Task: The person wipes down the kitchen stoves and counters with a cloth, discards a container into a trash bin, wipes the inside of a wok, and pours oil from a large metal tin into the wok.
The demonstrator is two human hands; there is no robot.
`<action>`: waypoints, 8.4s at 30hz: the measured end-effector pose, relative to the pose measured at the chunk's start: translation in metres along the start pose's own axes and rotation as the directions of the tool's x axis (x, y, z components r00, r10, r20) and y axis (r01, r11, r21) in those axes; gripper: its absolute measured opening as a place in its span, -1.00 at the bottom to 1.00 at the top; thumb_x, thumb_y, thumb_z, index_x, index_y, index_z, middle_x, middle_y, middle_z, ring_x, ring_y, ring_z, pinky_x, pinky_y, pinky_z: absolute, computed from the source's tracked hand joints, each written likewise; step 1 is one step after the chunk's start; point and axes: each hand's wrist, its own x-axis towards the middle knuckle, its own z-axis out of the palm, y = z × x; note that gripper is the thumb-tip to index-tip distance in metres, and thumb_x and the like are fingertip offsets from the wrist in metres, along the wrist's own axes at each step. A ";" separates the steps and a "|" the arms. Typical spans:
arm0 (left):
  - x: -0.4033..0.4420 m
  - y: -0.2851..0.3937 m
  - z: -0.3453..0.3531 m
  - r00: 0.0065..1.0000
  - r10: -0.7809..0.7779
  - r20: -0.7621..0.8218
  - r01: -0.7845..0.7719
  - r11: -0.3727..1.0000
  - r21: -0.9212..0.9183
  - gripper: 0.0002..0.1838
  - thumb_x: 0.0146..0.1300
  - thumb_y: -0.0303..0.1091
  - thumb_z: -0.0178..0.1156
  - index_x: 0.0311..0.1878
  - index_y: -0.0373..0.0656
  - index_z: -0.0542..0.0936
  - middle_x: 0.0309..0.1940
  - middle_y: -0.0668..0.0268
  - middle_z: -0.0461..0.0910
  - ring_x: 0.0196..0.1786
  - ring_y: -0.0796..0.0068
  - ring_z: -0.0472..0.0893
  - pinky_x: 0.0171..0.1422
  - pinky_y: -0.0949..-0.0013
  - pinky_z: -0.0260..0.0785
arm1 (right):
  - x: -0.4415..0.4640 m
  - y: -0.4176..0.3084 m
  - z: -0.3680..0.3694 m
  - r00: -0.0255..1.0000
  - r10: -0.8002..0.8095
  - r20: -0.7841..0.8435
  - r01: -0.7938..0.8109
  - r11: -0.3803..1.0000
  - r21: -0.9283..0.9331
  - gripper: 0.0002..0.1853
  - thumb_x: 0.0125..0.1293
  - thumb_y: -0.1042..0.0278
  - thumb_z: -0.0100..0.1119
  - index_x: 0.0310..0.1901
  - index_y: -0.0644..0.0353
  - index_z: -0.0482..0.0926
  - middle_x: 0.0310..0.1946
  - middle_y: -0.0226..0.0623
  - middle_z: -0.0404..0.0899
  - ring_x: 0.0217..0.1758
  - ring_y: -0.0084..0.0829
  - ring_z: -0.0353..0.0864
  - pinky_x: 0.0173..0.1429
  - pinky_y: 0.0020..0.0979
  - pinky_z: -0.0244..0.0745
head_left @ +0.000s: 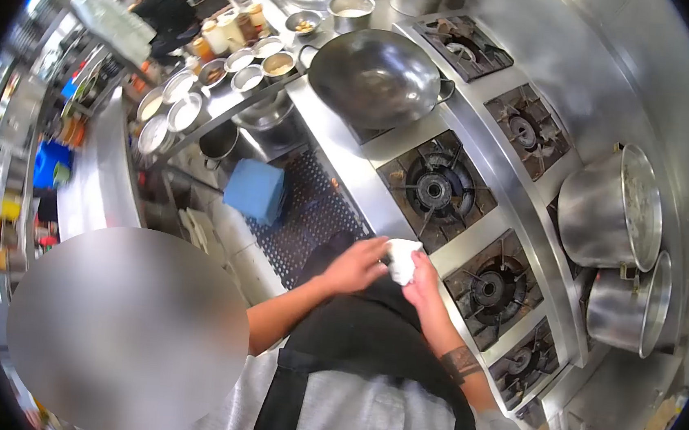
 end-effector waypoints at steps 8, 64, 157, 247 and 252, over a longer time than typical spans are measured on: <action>-0.095 0.102 0.051 0.994 0.046 -0.104 -0.021 0.973 0.229 -0.32 0.16 -0.44 0.27 0.42 -0.14 0.43 0.32 0.07 0.45 0.38 -0.02 0.37 0.44 -0.05 0.25 | -0.133 0.003 -0.016 0.664 0.374 0.648 -0.362 0.919 -0.159 -0.38 0.63 -0.24 -0.27 0.36 0.13 0.36 0.32 -0.23 0.49 0.42 -0.26 0.44 0.47 -0.10 0.33; -0.664 0.178 0.200 0.164 -0.842 -0.514 0.985 0.112 0.131 -0.02 0.21 -0.02 0.40 0.60 -0.15 0.17 0.59 -0.37 -0.16 0.59 -0.35 0.08 0.63 -0.08 0.04 | -0.252 0.168 -0.412 0.686 0.582 0.436 0.725 -0.499 -0.475 -0.66 0.24 0.10 0.15 -0.15 0.18 0.70 -0.20 0.03 0.71 -0.05 0.08 0.70 0.02 -0.02 0.62; -0.385 -0.227 -0.339 0.487 -0.791 -0.371 0.821 0.268 0.505 -0.67 0.08 -0.37 0.34 -0.03 -0.15 0.69 -0.28 0.25 0.67 -0.08 0.25 0.66 0.49 0.09 0.28 | 0.155 0.318 0.408 0.195 0.650 0.735 0.892 0.193 -0.408 -0.38 0.10 0.68 0.16 0.25 0.03 0.64 0.13 -0.01 0.66 0.20 -0.03 0.67 0.31 -0.22 0.56; -0.359 -0.017 -0.326 0.600 -0.776 -0.196 0.443 0.526 -0.726 -0.04 -0.02 -0.53 0.45 0.54 -0.17 0.32 0.32 0.15 0.52 0.28 0.26 0.53 0.44 0.29 0.30 | -0.047 0.003 0.431 0.391 0.338 0.856 0.786 0.361 -0.502 -0.90 0.14 0.52 0.29 -0.29 0.24 0.61 -0.28 -0.40 0.59 -0.08 -0.44 0.58 0.17 -0.40 0.42; -0.319 0.025 -0.319 0.617 -0.757 -0.214 0.769 0.638 -0.038 -0.66 0.03 -0.25 0.51 -0.11 -0.17 0.78 0.14 0.17 0.63 0.20 0.29 0.59 0.35 0.28 0.35 | -0.047 -0.010 0.438 0.400 0.276 0.874 0.668 0.565 -0.484 -0.88 0.31 0.48 0.20 -0.13 0.16 0.58 -0.30 -0.53 0.61 -0.32 -0.70 0.50 -0.20 -0.63 0.37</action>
